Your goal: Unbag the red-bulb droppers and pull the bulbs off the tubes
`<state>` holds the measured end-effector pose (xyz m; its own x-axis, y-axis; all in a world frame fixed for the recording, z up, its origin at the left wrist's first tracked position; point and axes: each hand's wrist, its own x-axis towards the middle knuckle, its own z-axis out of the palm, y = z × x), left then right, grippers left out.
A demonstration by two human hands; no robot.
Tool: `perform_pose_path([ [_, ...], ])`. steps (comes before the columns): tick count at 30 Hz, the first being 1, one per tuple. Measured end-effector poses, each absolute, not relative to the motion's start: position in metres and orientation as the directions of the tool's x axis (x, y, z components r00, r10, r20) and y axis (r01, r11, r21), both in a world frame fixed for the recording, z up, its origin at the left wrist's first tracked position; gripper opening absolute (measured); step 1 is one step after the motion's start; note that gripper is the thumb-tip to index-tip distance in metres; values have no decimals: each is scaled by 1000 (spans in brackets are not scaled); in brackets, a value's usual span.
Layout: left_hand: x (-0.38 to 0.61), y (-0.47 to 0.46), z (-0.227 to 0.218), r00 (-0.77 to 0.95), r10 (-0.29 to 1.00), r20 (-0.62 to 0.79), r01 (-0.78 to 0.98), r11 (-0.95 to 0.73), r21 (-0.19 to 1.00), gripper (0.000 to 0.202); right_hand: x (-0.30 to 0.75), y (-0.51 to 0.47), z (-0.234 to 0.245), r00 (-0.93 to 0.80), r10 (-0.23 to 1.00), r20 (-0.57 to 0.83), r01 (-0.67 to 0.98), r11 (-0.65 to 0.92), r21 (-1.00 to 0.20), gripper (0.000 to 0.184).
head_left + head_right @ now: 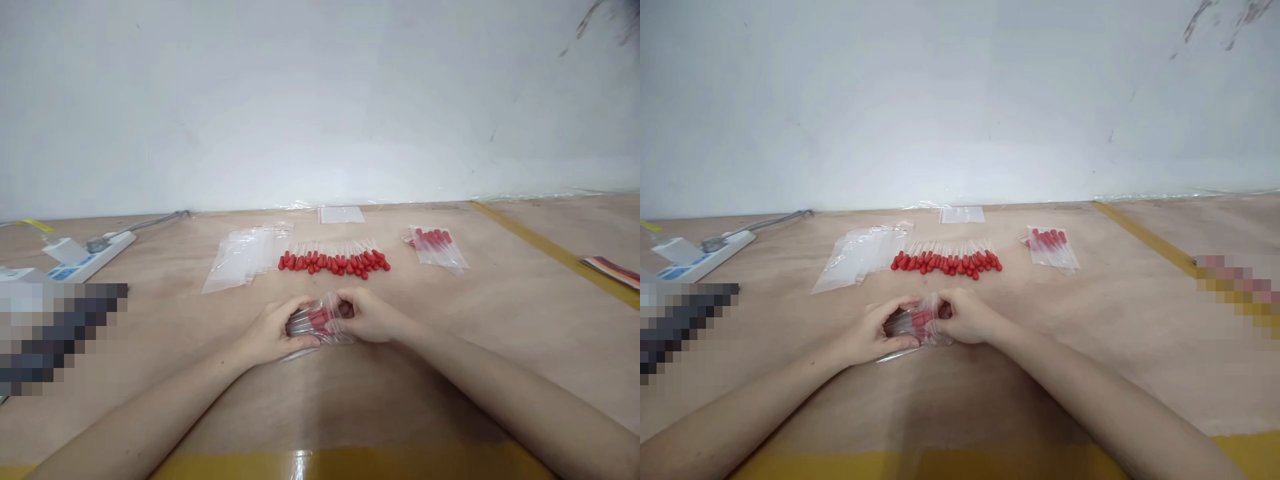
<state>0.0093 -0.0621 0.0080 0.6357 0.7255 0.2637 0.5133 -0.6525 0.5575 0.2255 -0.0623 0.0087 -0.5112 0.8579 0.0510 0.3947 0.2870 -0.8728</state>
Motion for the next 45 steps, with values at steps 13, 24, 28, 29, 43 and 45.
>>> perform_pose_path([
  [13, 7, -61, 7, 634, 737, 235, 528, -634, 565, 59, 225, -65, 16, -562, 827, 5, 431, 298, -851, 7],
  [24, 5, -59, 5, 652, 723, 227, 532, -650, 543, 58, 230, -68, 27, -668, 729, 148, 562, 625, -542, 6],
  [28, 5, -58, 4, 655, 721, 226, 531, -652, 542, 57, 234, -65, 21, -689, 685, 235, 529, 698, -483, 8],
  [29, 5, -58, 5, 654, 723, 224, 531, -650, 544, 56, 235, -65, 21, -701, 671, 242, 505, 706, -496, 10],
  [43, 6, -58, 7, 649, 730, 215, 516, -629, 581, 54, 239, -61, 25, -648, 664, 372, 407, 715, -568, 27],
  [45, 6, -58, 6, 642, 737, 209, 522, -621, 585, 54, 246, -57, 28, -575, 756, 313, 423, 603, -677, 26],
])
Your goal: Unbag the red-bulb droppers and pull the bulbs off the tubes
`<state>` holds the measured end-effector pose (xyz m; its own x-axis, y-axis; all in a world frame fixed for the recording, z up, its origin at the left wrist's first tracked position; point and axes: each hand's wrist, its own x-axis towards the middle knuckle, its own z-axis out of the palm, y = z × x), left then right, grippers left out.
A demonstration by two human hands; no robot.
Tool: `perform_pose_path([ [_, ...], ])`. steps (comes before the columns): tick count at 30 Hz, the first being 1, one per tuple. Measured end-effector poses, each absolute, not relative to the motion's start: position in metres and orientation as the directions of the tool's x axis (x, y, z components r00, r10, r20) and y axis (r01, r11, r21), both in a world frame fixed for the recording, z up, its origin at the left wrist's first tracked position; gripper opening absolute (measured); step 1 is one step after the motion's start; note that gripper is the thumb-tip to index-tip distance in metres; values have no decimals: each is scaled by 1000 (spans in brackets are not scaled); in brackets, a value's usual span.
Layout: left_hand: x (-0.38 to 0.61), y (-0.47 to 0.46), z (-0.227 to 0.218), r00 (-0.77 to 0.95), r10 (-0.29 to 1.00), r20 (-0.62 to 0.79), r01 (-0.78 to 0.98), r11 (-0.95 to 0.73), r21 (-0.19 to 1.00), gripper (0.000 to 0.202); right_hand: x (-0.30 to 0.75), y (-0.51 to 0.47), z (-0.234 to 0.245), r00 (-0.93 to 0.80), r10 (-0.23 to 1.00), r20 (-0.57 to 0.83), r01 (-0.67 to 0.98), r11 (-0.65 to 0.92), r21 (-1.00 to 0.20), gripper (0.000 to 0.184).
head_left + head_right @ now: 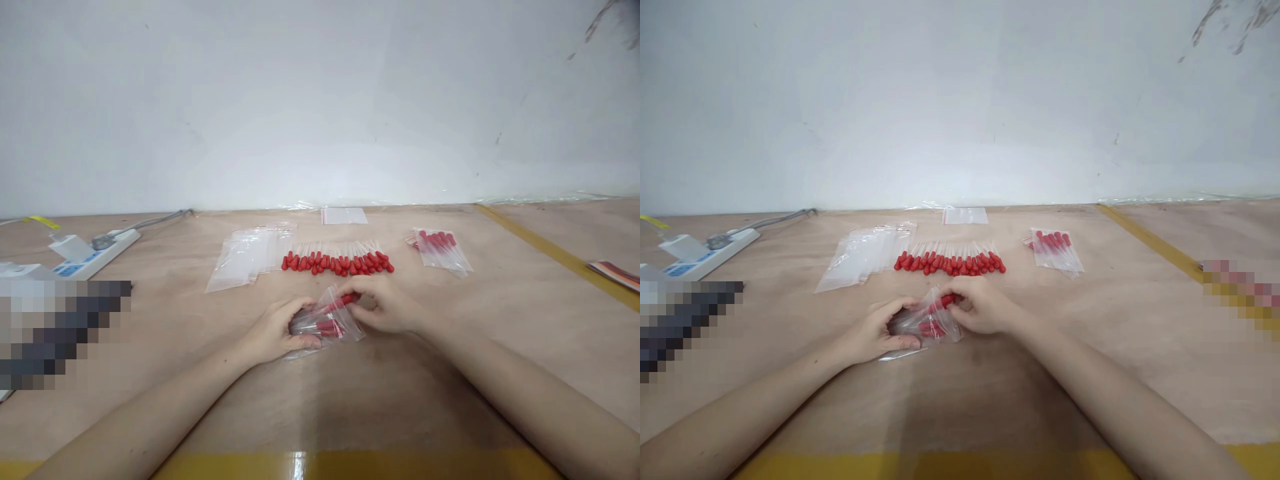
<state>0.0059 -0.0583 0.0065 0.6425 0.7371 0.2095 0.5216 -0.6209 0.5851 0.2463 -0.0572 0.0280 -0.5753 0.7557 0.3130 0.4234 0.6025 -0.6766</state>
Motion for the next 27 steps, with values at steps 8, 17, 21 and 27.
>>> perform_pose_path([
  [8, 5, -58, 6, 640, 739, 211, 529, -623, 577, 54, 260, -41, 14, -511, 839, -188, 75, -174, -982, 32],
  [17, 5, -58, 7, 623, 757, 199, 548, -603, 580, 54, 328, -19, 53, -74, 993, 96, 106, 103, -989, 30],
  [21, 5, -57, 6, 632, 746, 209, 533, -614, 582, 54, 357, -3, 38, 211, 934, 288, 294, 220, -930, 26],
  [27, 5, -58, 6, 636, 743, 207, 540, -620, 569, 53, 357, 5, 5, 19, 876, 482, 765, 298, -571, 24],
])
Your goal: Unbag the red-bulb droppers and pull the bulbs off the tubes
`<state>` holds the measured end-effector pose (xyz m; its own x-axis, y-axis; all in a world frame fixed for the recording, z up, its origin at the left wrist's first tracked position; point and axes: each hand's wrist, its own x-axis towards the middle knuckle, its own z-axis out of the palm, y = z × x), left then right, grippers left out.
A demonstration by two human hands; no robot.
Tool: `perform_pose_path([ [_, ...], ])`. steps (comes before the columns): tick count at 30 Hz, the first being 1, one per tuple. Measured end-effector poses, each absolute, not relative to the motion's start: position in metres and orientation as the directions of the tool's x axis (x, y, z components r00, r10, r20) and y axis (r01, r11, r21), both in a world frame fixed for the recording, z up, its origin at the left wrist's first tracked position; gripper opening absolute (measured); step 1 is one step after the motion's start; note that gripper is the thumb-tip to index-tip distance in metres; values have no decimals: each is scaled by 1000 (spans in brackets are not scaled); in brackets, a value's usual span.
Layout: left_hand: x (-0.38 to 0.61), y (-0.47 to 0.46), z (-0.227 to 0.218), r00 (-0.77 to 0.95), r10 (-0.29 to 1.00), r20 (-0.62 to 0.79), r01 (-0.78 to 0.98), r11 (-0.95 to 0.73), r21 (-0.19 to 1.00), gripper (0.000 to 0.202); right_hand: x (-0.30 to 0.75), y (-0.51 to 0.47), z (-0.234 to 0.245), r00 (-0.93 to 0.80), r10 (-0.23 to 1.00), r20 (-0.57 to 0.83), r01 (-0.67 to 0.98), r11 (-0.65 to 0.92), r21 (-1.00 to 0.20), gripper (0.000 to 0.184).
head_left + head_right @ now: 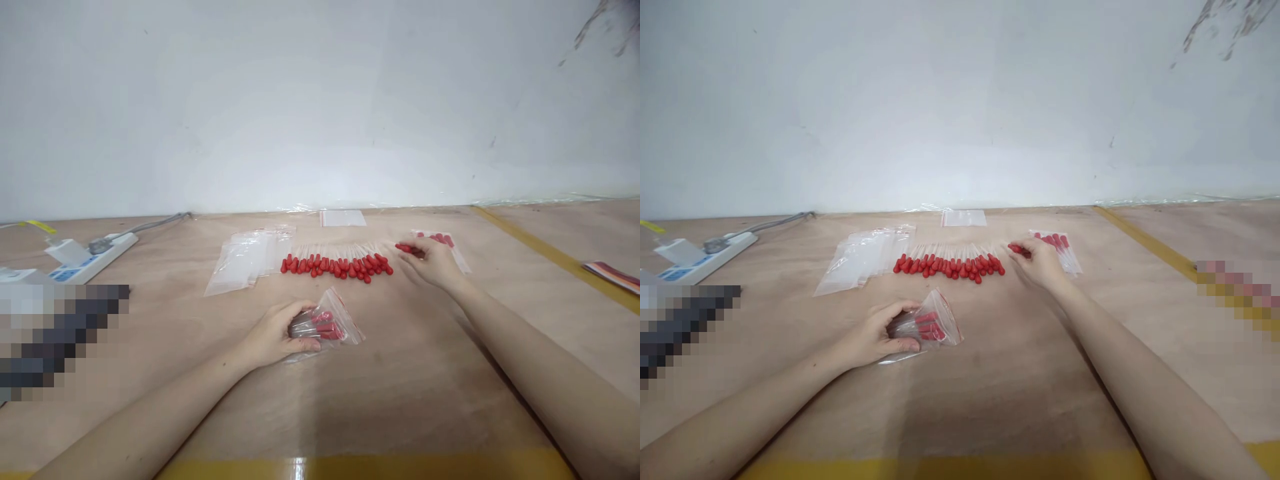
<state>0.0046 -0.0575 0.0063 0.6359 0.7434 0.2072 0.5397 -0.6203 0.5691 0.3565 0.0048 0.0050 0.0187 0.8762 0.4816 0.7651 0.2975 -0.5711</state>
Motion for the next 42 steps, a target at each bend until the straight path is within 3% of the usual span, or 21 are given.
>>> perform_pose_path([
  [2, 4, -58, 6, 637, 744, 202, 544, -619, 567, 55, 354, 3, 5, -99, 896, 434, 797, 332, -504, 23],
  [5, 4, -57, 6, 643, 736, 209, 528, -625, 575, 58, 352, 2, 6, -188, 926, 327, 798, 338, -499, 25],
  [12, 4, -57, 5, 652, 727, 218, 509, -632, 585, 58, 354, 2, 3, -161, 961, 224, 772, 264, -578, 51],
  [15, 4, -57, 5, 651, 727, 219, 505, -630, 590, 62, 352, 1, 8, -52, 950, 309, 793, 227, -565, 46],
  [19, 4, -57, 4, 653, 724, 221, 500, -632, 592, 64, 329, -8, 19, 169, 844, 508, 750, 225, -622, 25],
  [20, 4, -57, 4, 654, 723, 223, 498, -633, 592, 64, 319, -13, 22, 149, 840, 522, 716, 273, -642, 20],
  [22, 3, -57, 3, 654, 722, 226, 500, -637, 587, 63, 296, -26, 27, -181, 895, 408, 597, 430, -677, 13],
  [24, 3, -57, 3, 655, 719, 233, 501, -644, 578, 62, 273, -39, 30, -450, 855, 258, 486, 477, -733, 13],
  [27, 4, -58, 6, 686, 687, 238, 480, -674, 562, 64, 245, -54, 29, -611, 779, 141, 460, 495, -737, 17],
  [33, 6, -61, 13, 723, 645, 248, 451, -713, 537, 55, 231, -60, 24, -647, 757, 92, 432, 463, -774, 25],
  [37, 7, -61, 12, 724, 641, 254, 452, -720, 527, 51, 232, -61, 23, -656, 747, 108, 471, 517, -715, 40],
  [42, 8, -63, 9, 736, 611, 291, 436, -757, 486, 39, 229, -64, 24, -617, 786, 42, 515, 443, -734, 31],
])
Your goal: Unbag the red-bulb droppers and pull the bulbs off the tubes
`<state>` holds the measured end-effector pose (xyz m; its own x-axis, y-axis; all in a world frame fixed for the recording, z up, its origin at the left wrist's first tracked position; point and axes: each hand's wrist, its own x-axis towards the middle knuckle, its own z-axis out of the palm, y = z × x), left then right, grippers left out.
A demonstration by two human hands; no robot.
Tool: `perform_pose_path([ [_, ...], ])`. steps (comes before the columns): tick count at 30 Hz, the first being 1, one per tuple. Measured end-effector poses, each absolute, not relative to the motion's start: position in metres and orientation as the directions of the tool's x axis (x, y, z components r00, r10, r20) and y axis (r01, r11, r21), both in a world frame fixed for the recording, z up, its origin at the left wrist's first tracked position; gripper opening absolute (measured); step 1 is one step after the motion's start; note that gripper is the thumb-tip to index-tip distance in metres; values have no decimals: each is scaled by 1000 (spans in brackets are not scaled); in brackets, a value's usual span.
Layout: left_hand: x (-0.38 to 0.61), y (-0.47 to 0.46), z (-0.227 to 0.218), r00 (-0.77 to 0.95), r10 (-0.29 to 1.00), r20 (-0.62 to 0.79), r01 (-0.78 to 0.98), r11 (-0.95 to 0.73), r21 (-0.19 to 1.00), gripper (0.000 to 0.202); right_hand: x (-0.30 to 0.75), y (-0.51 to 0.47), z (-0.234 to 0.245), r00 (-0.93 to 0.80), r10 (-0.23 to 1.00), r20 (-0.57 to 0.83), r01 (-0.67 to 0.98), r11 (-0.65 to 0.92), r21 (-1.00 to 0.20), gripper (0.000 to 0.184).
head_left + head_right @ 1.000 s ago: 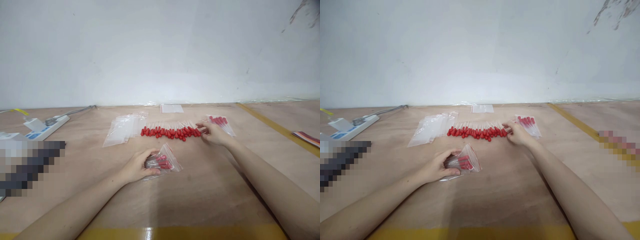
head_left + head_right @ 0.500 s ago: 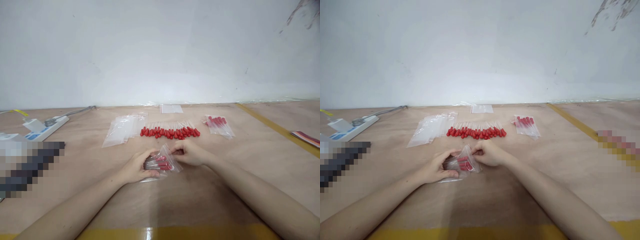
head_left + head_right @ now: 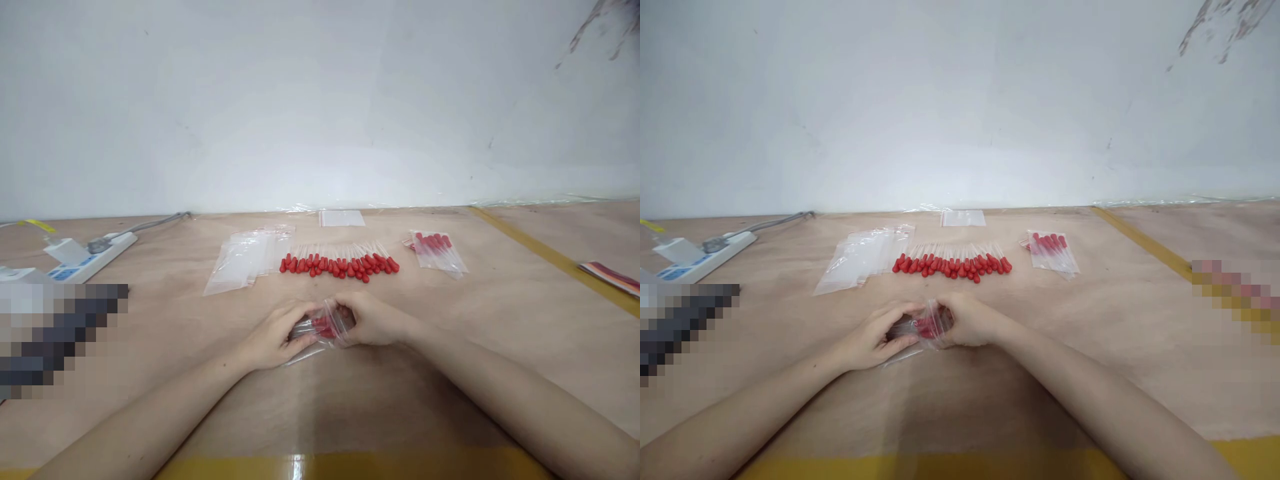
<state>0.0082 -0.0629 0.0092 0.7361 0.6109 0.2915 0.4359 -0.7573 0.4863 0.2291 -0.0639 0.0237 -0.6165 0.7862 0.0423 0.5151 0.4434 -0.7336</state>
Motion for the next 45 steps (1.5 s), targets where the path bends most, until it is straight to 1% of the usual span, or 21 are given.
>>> perform_pose_path([
  [2, 9, -63, 9, 734, 606, 308, 425, -763, 487, 38, 228, -65, 24, -610, 792, 24, 521, 424, -741, 28],
  [5, 8, -62, 10, 732, 604, 315, 408, -759, 508, 42, 227, -66, 24, -666, 742, 78, 485, 510, -710, 24],
  [9, 7, -61, 10, 739, 607, 294, 401, -746, 531, 49, 229, -66, 29, -739, 649, 181, 436, 665, -607, 22],
  [13, 6, -60, 8, 726, 623, 290, 410, -731, 545, 52, 231, -66, 31, -768, 596, 234, 438, 756, -487, 17],
  [15, 6, -60, 7, 715, 637, 289, 417, -720, 555, 53, 232, -66, 30, -781, 567, 260, 432, 792, -431, 20],
  [17, 6, -60, 7, 708, 650, 275, 428, -706, 565, 52, 233, -64, 27, -800, 540, 261, 418, 815, -402, 25],
  [19, 5, -61, 6, 703, 660, 266, 440, -697, 566, 51, 234, -62, 26, -811, 536, 234, 407, 805, -432, 31],
  [21, 5, -61, 6, 691, 672, 268, 452, -690, 565, 50, 234, -61, 26, -810, 551, 202, 398, 769, -500, 33],
  [24, 5, -62, 7, 689, 674, 266, 456, -688, 564, 51, 233, -61, 28, -781, 590, 205, 397, 723, -565, 24],
  [28, 6, -62, 8, 699, 663, 268, 445, -696, 563, 49, 233, -63, 29, -737, 633, 235, 411, 697, -588, 17],
  [30, 5, -62, 8, 693, 671, 263, 454, -690, 564, 49, 234, -63, 27, -735, 643, 214, 390, 660, -642, 19],
  [32, 5, -62, 6, 682, 685, 254, 474, -680, 560, 50, 237, -61, 24, -708, 683, 177, 369, 572, -733, 20],
  [34, 4, -62, 5, 671, 702, 238, 499, -665, 555, 51, 240, -58, 21, -656, 747, 104, 349, 423, -836, 16],
  [36, 3, -62, 5, 665, 712, 223, 516, -655, 552, 51, 244, -54, 17, -618, 786, -25, 312, 215, -926, 14],
  [38, 3, -62, 5, 665, 715, 216, 524, -652, 548, 48, 247, -52, 14, -628, 764, -148, 238, 8, -971, 21],
  [40, 4, -62, 6, 659, 719, 222, 527, -652, 546, 44, 251, -50, 13, -681, 708, -189, 132, -135, -982, 34],
  [43, 5, -62, 7, 644, 733, 219, 537, -637, 552, 41, 253, -50, 13, -764, 625, -158, 30, -210, -977, 55],
  [45, 5, -62, 7, 637, 740, 216, 544, -629, 555, 41, 251, -52, 12, -774, 615, -151, 35, -197, -980, 60],
])
